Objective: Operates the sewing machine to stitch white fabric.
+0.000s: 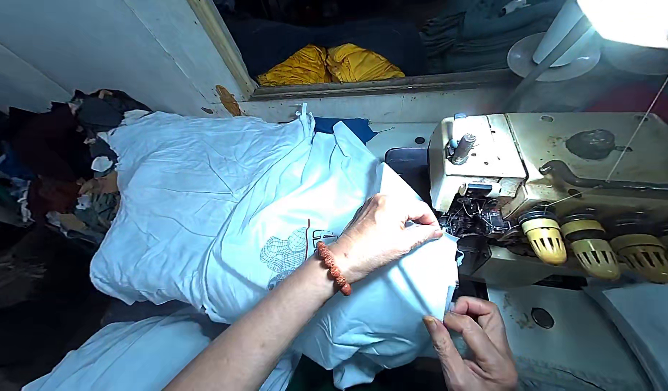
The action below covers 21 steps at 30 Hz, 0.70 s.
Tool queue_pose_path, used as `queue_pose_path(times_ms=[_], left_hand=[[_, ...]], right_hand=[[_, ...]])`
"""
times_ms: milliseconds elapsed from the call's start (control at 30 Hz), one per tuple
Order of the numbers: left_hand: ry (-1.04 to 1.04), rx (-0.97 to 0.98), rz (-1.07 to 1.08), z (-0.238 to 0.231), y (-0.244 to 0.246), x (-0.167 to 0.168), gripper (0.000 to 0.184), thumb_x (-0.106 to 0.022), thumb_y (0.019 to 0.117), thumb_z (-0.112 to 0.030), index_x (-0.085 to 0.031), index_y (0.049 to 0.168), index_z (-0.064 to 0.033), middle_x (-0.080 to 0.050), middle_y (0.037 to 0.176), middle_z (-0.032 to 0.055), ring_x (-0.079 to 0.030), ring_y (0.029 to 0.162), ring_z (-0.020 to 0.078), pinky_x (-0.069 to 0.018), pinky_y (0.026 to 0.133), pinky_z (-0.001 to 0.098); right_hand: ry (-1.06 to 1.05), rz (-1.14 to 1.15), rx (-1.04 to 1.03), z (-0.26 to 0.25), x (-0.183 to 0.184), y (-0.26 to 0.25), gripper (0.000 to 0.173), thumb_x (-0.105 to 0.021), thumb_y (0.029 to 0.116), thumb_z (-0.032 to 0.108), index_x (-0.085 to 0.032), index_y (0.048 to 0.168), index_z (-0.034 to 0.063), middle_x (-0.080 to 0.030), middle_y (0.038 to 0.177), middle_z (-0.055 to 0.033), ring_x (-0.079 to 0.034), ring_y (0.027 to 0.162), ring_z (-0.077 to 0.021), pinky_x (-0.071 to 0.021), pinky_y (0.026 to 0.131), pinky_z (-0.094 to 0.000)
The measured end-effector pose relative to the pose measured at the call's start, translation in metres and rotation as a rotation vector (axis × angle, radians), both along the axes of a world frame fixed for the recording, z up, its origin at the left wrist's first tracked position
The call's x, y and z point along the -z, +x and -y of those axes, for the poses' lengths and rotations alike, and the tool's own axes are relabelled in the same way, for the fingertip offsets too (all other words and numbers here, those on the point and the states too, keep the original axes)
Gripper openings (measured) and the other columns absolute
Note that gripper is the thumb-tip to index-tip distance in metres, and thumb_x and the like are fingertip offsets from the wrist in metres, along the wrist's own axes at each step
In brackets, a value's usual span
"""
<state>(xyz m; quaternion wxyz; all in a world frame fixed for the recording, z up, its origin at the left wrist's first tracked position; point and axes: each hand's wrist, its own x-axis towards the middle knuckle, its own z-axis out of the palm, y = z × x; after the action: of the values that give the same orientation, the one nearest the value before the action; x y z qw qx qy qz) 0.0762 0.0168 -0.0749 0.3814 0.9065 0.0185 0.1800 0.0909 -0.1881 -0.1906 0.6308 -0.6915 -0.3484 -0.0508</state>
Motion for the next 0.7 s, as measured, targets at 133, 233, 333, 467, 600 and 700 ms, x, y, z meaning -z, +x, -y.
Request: queue_pose_path(times_ms=[133, 233, 333, 467, 600, 700], left_hand=[[-0.041, -0.032, -0.078, 0.001, 0.006, 0.008, 0.011, -0.073, 0.0912, -0.012, -0.073, 0.081, -0.0079, -0.066, 0.071, -0.0010, -0.059, 0.064, 0.0058, -0.0469, 0.059, 0.0254], [0.035, -0.015, -0.123, 0.000, 0.008, 0.016, 0.013, -0.072, 0.0922, -0.019, -0.075, 0.081, -0.0124, -0.067, 0.073, -0.0041, -0.062, 0.069, 0.0059, -0.0498, 0.062, 0.0293], [0.132, -0.018, -0.184, 0.008, 0.004, 0.013, 0.014, -0.072, 0.0921, -0.022, -0.074, 0.080, -0.0152, -0.067, 0.072, -0.0055, -0.063, 0.068, 0.0066, -0.0502, 0.060, 0.0313], [0.253, -0.046, -0.096, 0.019, 0.001, 0.015, 0.008, -0.071, 0.0894, -0.017, -0.071, 0.082, -0.0145, -0.064, 0.073, -0.0049, -0.062, 0.066, 0.0068, -0.0498, 0.054, 0.0279], [0.481, -0.059, 0.083, 0.027, -0.004, 0.025, 0.010, -0.068, 0.0908, -0.015, -0.073, 0.084, -0.0101, -0.058, 0.072, 0.0007, -0.059, 0.058, 0.0126, -0.0448, 0.045, 0.0279], [0.615, -0.080, 0.166, 0.033, -0.010, 0.029, 0.011, -0.065, 0.0904, -0.009, -0.073, 0.083, -0.0077, -0.061, 0.075, 0.0040, -0.060, 0.061, 0.0160, -0.0461, 0.047, 0.0278]], right_hand=[[0.086, -0.192, -0.078, -0.002, 0.005, -0.003, 0.006, -0.074, 0.0880, 0.008, -0.071, 0.083, 0.0096, -0.069, 0.097, 0.0021, -0.064, 0.098, -0.0002, -0.0536, 0.087, -0.0144], [0.072, -0.330, -0.179, 0.002, 0.003, -0.010, 0.009, -0.072, 0.0879, 0.002, -0.070, 0.082, 0.0083, -0.070, 0.085, 0.0052, -0.065, 0.084, 0.0018, -0.0559, 0.077, -0.0150], [0.025, -0.385, -0.263, 0.008, 0.003, -0.019, 0.016, -0.067, 0.0891, 0.000, -0.065, 0.074, 0.0029, -0.067, 0.077, 0.0023, -0.063, 0.077, 0.0037, -0.0536, 0.071, -0.0128], [0.057, -0.507, -0.271, 0.010, -0.004, -0.022, 0.016, -0.063, 0.0910, -0.002, -0.064, 0.078, 0.0060, -0.066, 0.072, 0.0073, -0.061, 0.069, 0.0058, -0.0520, 0.065, -0.0124], [0.165, -0.692, -0.291, 0.014, -0.011, -0.020, 0.030, -0.058, 0.0872, -0.010, -0.053, 0.098, 0.0171, -0.065, 0.073, 0.0159, -0.060, 0.063, 0.0072, -0.0503, 0.057, -0.0119], [0.208, -0.720, -0.316, 0.020, -0.014, -0.017, 0.031, -0.059, 0.0866, -0.008, -0.052, 0.098, 0.0195, -0.063, 0.073, 0.0166, -0.059, 0.063, 0.0079, -0.0496, 0.058, -0.0111]])
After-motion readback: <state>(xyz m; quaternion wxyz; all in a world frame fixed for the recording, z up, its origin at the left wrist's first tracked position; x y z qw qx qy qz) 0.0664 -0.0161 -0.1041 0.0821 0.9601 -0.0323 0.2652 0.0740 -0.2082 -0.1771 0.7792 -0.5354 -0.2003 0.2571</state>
